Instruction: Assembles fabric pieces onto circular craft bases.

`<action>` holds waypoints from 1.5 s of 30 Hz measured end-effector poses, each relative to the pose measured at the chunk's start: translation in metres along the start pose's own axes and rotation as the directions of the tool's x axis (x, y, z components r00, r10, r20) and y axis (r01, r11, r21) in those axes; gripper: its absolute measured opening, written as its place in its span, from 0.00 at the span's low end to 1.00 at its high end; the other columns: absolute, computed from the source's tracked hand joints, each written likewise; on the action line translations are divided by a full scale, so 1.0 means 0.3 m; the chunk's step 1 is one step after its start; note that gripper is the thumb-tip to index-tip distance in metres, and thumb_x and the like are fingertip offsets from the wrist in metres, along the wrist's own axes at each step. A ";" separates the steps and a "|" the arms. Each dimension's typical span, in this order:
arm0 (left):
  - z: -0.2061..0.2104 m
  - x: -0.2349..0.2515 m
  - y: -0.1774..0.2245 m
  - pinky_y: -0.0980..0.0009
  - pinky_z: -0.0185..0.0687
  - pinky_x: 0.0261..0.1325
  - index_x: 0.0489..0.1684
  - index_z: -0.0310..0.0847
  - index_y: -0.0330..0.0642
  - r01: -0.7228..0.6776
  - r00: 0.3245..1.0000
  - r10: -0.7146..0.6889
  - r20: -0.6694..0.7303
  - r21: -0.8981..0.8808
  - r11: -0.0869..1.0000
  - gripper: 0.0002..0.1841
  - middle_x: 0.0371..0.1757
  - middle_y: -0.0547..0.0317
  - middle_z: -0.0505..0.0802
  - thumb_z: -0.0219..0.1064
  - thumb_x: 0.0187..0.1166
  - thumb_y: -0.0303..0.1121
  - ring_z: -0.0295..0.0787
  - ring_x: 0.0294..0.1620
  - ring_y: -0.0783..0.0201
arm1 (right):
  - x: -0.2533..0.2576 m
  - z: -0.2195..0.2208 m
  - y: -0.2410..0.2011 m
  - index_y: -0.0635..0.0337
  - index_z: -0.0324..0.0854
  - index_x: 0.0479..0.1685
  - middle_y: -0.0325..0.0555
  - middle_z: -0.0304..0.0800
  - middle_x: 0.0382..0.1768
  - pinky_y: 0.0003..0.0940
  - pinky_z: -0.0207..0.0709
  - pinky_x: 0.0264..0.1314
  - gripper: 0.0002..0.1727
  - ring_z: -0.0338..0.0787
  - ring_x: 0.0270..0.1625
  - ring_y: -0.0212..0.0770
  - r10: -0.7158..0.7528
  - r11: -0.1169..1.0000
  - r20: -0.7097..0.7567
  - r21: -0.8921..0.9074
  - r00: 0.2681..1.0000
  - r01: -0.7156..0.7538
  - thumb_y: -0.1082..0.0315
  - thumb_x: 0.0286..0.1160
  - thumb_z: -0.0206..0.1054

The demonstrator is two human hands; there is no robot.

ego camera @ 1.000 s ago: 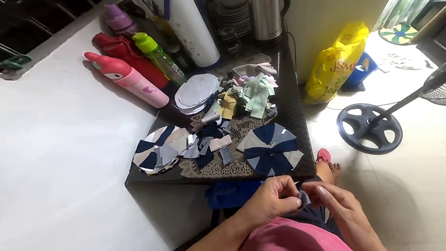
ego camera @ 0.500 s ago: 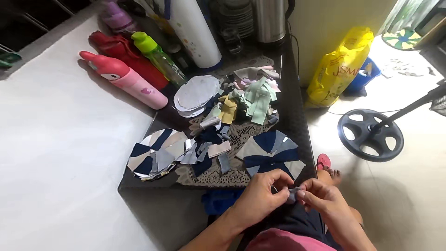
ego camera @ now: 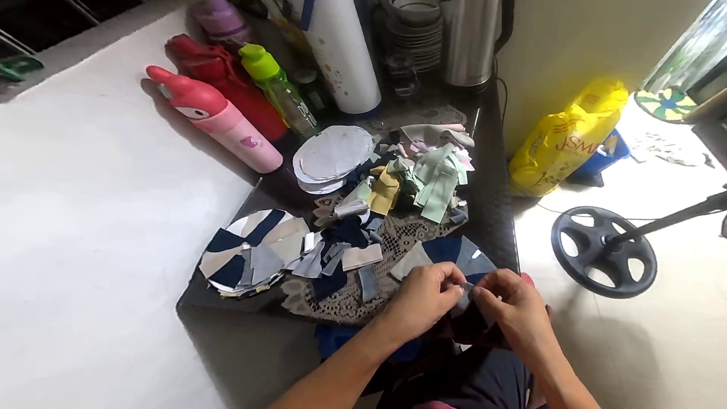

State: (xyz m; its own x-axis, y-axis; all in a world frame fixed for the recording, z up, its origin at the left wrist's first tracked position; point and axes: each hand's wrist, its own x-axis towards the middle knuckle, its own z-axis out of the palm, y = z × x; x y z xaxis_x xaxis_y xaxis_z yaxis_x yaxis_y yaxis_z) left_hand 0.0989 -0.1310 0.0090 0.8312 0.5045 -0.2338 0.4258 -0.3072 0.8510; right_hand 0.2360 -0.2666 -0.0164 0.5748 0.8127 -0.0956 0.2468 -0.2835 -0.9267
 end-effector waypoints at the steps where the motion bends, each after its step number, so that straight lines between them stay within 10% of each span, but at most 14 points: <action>1: -0.006 0.012 0.005 0.71 0.77 0.39 0.48 0.89 0.41 0.015 1.000 -0.015 0.005 0.043 0.999 0.09 0.32 0.63 0.89 0.64 0.80 0.32 0.81 0.31 0.73 | 0.012 0.003 -0.004 0.54 0.89 0.35 0.35 0.85 0.35 0.27 0.80 0.39 0.06 0.84 0.34 0.27 -0.002 0.998 -0.007 -0.064 1.000 0.002 0.62 0.69 0.72; 5: -0.017 0.074 0.039 0.56 0.81 0.50 0.52 0.88 0.38 0.055 0.997 -0.067 0.035 0.257 0.965 0.12 0.39 0.51 0.92 0.61 0.84 0.33 0.87 0.41 0.57 | 0.051 0.022 -0.014 0.58 0.92 0.36 0.49 0.90 0.40 0.53 0.81 0.47 0.07 0.89 0.45 0.49 -0.094 0.941 -0.074 -0.332 0.993 0.065 0.65 0.70 0.74; 13: 0.032 0.189 0.035 0.51 0.72 0.73 0.49 0.92 0.38 -0.052 0.995 0.085 -0.049 0.462 0.885 0.13 0.58 0.45 0.91 0.61 0.84 0.33 0.84 0.66 0.48 | 0.120 0.023 0.004 0.62 0.92 0.36 0.56 0.91 0.43 0.55 0.81 0.50 0.08 0.90 0.50 0.58 -0.141 0.832 -0.156 -0.554 0.978 0.032 0.67 0.72 0.72; 45: 0.066 0.275 0.031 0.51 0.73 0.71 0.45 0.92 0.35 -0.036 0.990 0.105 -0.097 0.541 0.840 0.12 0.53 0.46 0.92 0.64 0.82 0.34 0.85 0.63 0.48 | 0.174 0.037 0.087 0.57 0.95 0.38 0.56 0.92 0.42 0.55 0.82 0.47 0.09 0.91 0.48 0.60 -0.371 0.808 -0.162 -0.542 0.915 0.231 0.75 0.73 0.67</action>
State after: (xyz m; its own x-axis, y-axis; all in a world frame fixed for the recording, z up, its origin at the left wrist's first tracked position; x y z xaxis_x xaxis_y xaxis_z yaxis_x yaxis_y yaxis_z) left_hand 0.1783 -0.1081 -0.0117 0.8327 0.5452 -0.0967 0.5212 -0.7128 0.4693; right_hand 0.2637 -0.2261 -0.0496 0.5605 0.7660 0.3149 0.7553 -0.3168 -0.5738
